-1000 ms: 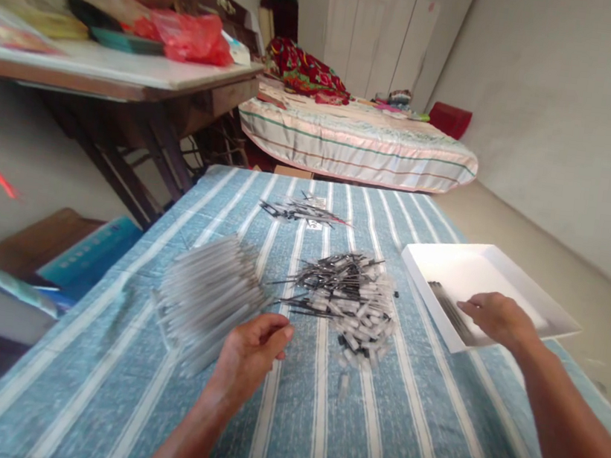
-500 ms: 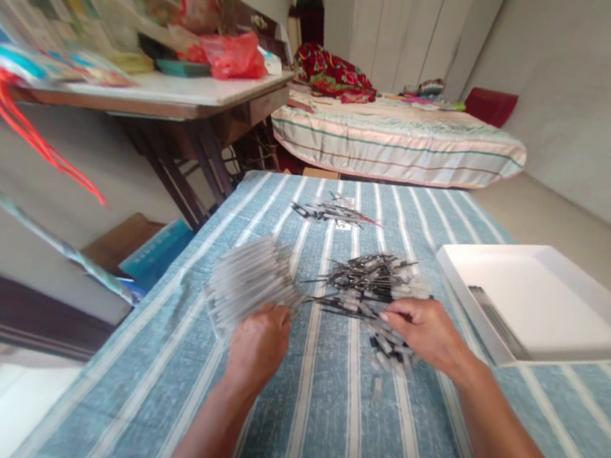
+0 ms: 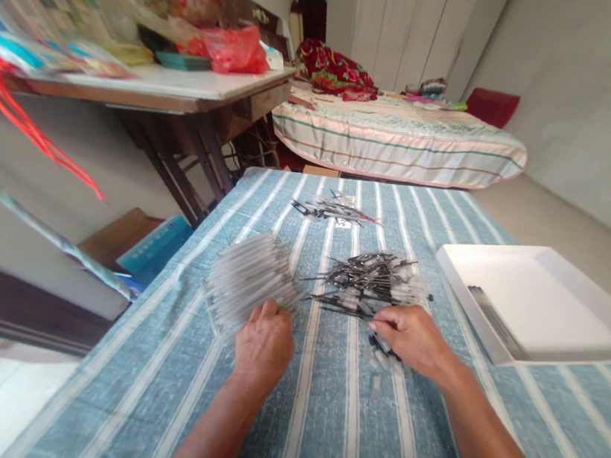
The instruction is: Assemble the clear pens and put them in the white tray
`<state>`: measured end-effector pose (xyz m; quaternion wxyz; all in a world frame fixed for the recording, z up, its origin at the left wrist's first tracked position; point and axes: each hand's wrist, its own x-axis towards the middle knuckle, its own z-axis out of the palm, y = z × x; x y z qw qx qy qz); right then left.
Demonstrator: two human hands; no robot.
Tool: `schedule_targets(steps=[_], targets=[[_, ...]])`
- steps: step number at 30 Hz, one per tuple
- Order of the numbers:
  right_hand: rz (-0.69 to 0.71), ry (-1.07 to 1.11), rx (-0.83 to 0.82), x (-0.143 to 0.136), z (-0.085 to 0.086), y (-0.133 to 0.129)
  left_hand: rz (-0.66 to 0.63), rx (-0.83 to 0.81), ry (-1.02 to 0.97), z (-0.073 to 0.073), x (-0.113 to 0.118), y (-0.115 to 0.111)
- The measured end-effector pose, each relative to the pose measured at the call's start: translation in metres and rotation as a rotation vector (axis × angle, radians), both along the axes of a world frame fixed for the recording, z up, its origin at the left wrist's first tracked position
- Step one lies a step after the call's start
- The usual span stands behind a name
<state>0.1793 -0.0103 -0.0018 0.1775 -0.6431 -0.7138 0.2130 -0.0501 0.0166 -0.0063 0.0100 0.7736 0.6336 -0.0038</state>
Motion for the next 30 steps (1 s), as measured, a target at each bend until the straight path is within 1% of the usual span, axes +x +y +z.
schedule_targets(steps=[3,7,9,12,16,19,22,24,28,30], targets=[[0.033,-0.099,-0.001,-0.006,0.002,0.001,-0.037,-0.003,0.004,0.0,0.001,0.0],[0.089,-0.309,0.006,-0.021,0.004,0.006,-0.123,-0.024,0.018,0.001,0.004,-0.004],[0.093,-0.426,-0.008,-0.03,0.004,0.009,-0.159,-0.042,0.012,0.001,0.007,-0.007],[0.09,-0.557,-0.027,-0.044,0.003,0.016,-0.179,-0.057,-0.007,-0.001,0.009,-0.009],[0.102,-0.589,-0.039,-0.056,-0.001,0.023,-0.18,-0.063,-0.063,-0.001,0.01,-0.01],[0.109,-0.591,-0.04,-0.056,0.0,0.024,-0.148,-0.087,-0.13,0.003,0.011,-0.01],[0.094,-0.581,-0.044,-0.046,0.004,0.022,-0.084,-0.126,-0.248,0.006,0.01,-0.01],[0.065,-0.556,-0.066,-0.038,0.008,0.019,-0.063,-0.139,-0.379,0.005,0.009,-0.01],[0.033,-0.511,-0.108,-0.027,0.011,0.017,-0.051,-0.094,-0.703,-0.003,0.007,-0.009],[0.049,-0.506,-0.11,-0.028,0.009,0.017,-0.028,-0.092,-0.808,-0.007,0.007,-0.008]])
